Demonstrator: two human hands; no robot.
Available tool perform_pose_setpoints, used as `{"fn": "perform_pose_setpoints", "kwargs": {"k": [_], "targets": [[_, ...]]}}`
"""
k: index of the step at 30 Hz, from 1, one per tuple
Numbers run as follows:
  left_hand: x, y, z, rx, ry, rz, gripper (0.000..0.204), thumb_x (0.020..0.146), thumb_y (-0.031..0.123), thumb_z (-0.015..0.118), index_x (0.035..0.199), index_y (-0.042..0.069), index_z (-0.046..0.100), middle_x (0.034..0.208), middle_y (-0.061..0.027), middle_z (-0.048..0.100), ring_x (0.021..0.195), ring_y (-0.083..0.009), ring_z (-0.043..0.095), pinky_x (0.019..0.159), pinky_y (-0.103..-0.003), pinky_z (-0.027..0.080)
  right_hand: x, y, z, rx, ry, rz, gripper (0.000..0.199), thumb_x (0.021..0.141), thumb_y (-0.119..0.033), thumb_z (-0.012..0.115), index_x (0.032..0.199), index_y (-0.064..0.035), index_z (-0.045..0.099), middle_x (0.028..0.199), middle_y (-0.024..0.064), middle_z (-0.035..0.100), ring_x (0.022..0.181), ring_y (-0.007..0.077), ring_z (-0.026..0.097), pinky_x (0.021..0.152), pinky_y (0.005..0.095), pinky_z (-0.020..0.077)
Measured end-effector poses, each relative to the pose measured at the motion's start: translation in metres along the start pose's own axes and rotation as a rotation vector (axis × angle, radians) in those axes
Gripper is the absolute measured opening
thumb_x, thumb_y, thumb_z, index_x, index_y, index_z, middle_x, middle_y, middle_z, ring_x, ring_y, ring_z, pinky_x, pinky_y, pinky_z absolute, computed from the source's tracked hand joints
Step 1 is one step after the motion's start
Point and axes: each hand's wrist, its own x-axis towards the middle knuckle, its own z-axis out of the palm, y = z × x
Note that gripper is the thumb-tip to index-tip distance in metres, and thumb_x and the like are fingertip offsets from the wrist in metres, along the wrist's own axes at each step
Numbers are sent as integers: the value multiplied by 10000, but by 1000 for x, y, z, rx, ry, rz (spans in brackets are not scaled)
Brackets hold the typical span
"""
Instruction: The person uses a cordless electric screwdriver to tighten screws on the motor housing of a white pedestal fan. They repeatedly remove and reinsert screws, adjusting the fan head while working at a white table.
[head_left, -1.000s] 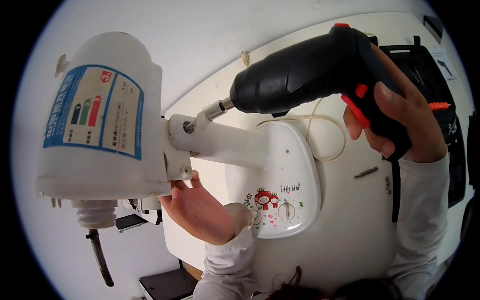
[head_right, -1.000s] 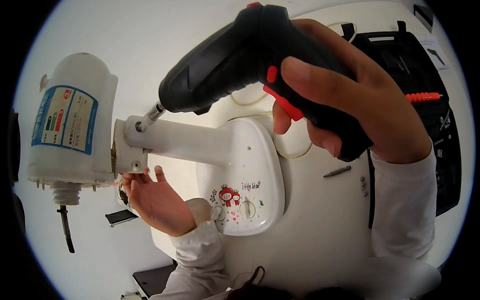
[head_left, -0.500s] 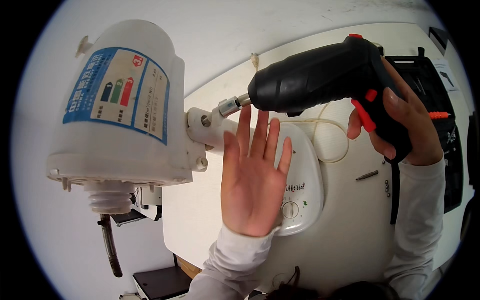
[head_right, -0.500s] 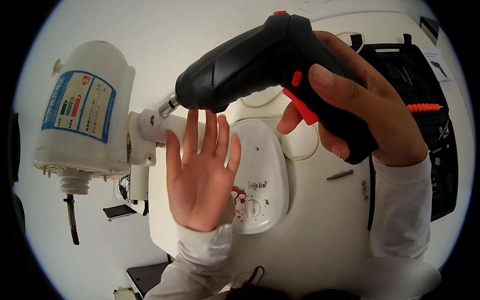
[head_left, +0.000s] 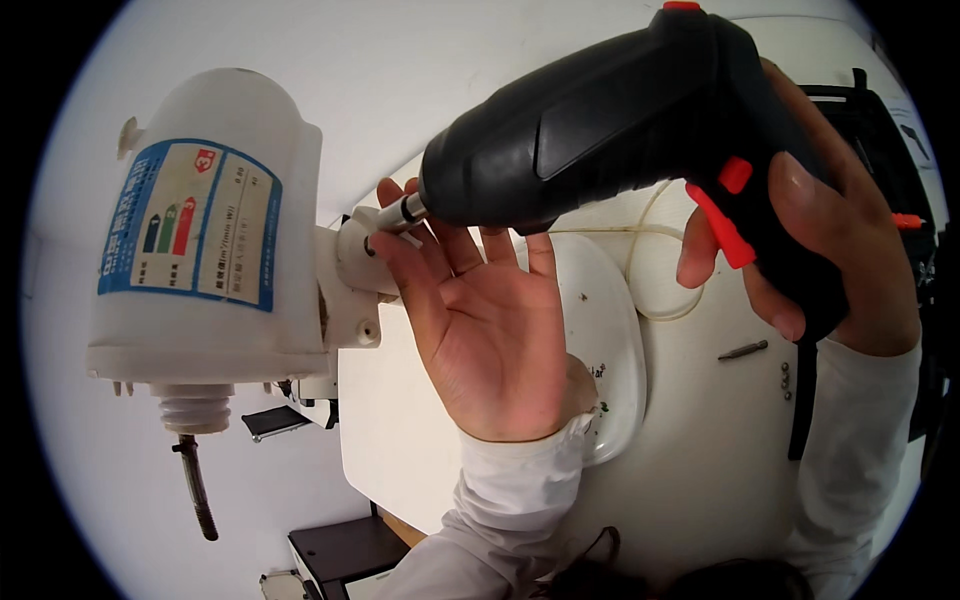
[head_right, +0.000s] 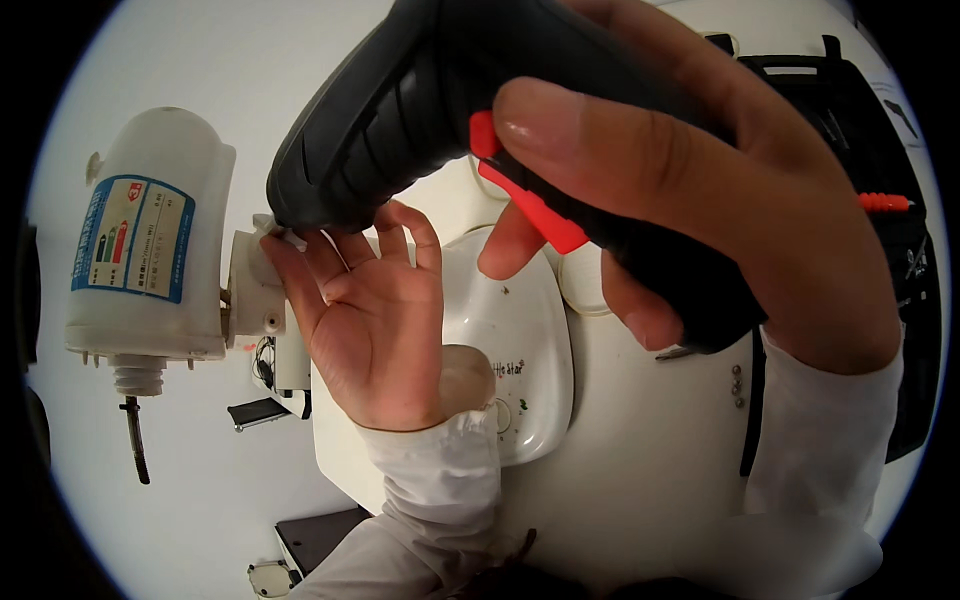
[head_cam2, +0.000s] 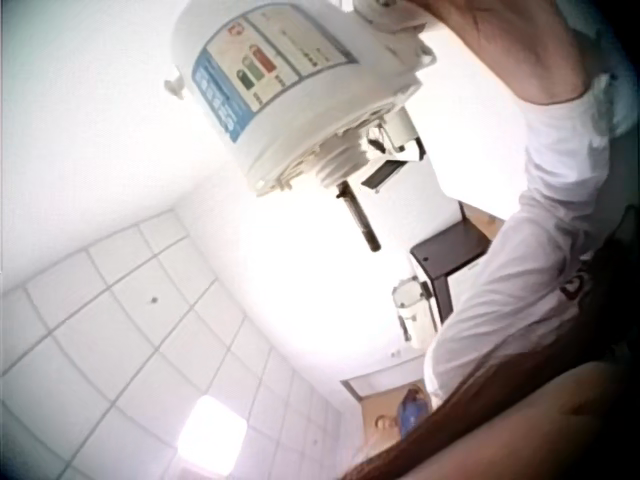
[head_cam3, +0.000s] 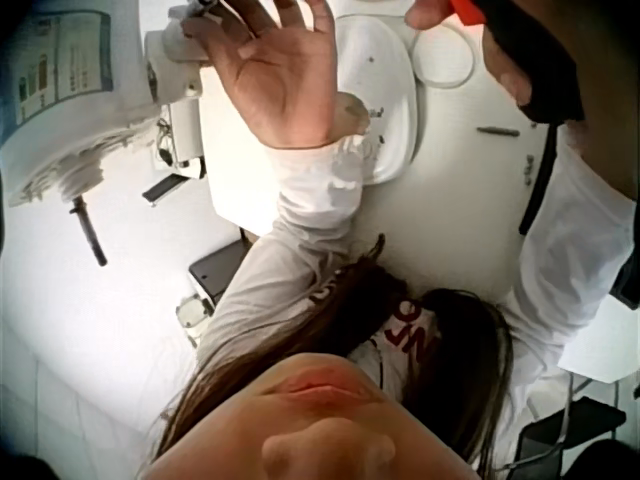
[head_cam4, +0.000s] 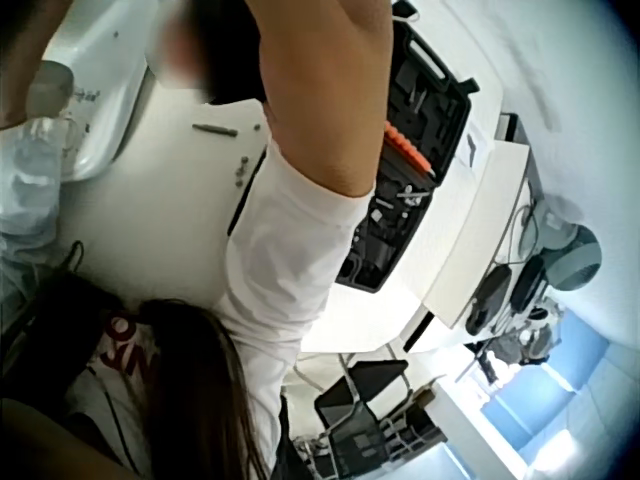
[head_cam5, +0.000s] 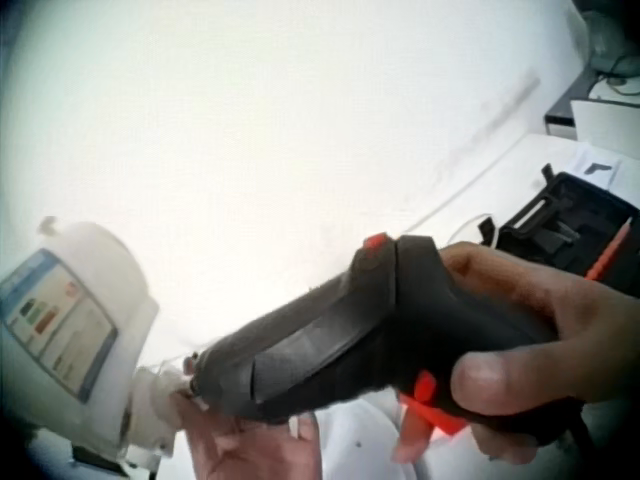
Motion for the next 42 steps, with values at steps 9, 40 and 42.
{"fn": "perform_pose_setpoints", "kwargs": {"k": [9, 40, 42], "targets": [[2, 0, -14, 29, -28, -24, 304, 900, 316, 558, 1189, 226, 528, 1168, 88, 543, 1118, -98, 451, 978, -333, 323, 1, 25, -11, 88, 6, -60, 689, 896, -404, 456, 1399, -6, 202, 718, 211, 607, 278, 94, 428, 287, 169, 366], [-5, 4, -4, 136, 2, 34, 406, 906, 290, 564, 1268, 160, 433, 1256, 10, 448, 1169, -130, 405, 973, -311, 308, 4, 11, -13, 299, -197, 32, 765, 853, -315, 564, 1416, -14, 143, 1118, 209, 540, 627, 226, 607, 332, 206, 391], [-5, 3, -2, 143, 2, 31, 409, 901, 288, 572, 1265, 157, 437, 1262, 10, 451, 1160, -126, 410, 967, -310, 311, 1, 9, -11, 293, -169, 17, 773, 849, -316, 572, 1415, -11, 143, 1120, 207, 540, 622, 228, 603, 339, 204, 384]]}}
